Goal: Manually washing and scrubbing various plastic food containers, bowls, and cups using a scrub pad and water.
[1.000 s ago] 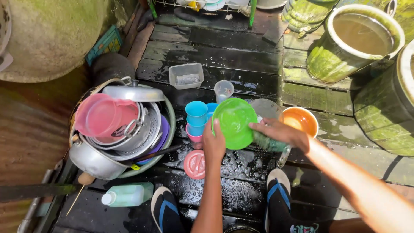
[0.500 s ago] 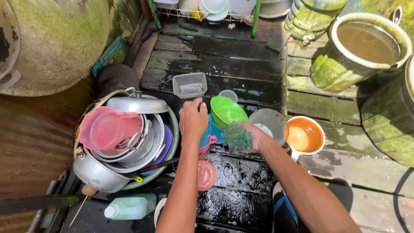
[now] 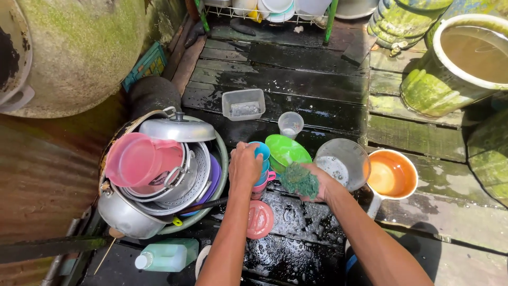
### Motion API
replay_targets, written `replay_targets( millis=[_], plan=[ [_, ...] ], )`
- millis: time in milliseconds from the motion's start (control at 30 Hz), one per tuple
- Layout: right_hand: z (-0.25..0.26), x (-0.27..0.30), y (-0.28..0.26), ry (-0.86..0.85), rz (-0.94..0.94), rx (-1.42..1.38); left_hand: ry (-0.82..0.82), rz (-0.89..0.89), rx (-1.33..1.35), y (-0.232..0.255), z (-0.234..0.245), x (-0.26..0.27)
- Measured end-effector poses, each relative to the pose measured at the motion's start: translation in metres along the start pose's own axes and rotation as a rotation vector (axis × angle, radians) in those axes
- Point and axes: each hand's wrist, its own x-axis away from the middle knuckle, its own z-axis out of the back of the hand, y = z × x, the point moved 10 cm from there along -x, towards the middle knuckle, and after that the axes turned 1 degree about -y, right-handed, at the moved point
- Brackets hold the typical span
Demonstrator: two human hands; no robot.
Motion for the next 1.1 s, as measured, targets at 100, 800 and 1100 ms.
replay_targets(
  millis=[100,800,1100],
  plan=[
    [0.018,-0.024,-0.003,0.032,-0.048,0.018,-0.001,-0.002,0.017,0.007,0.003,0.006],
    [-0.014,0.092,-0.058,0.166,0.176,0.574,0.152,0.014,0.151,0.012,0.031,0.012],
    [0.015,0.089,-0.09,0.148,0.318,0.467,0.197,0.012,0.168,0.026,0.052,0.013]
  ],
)
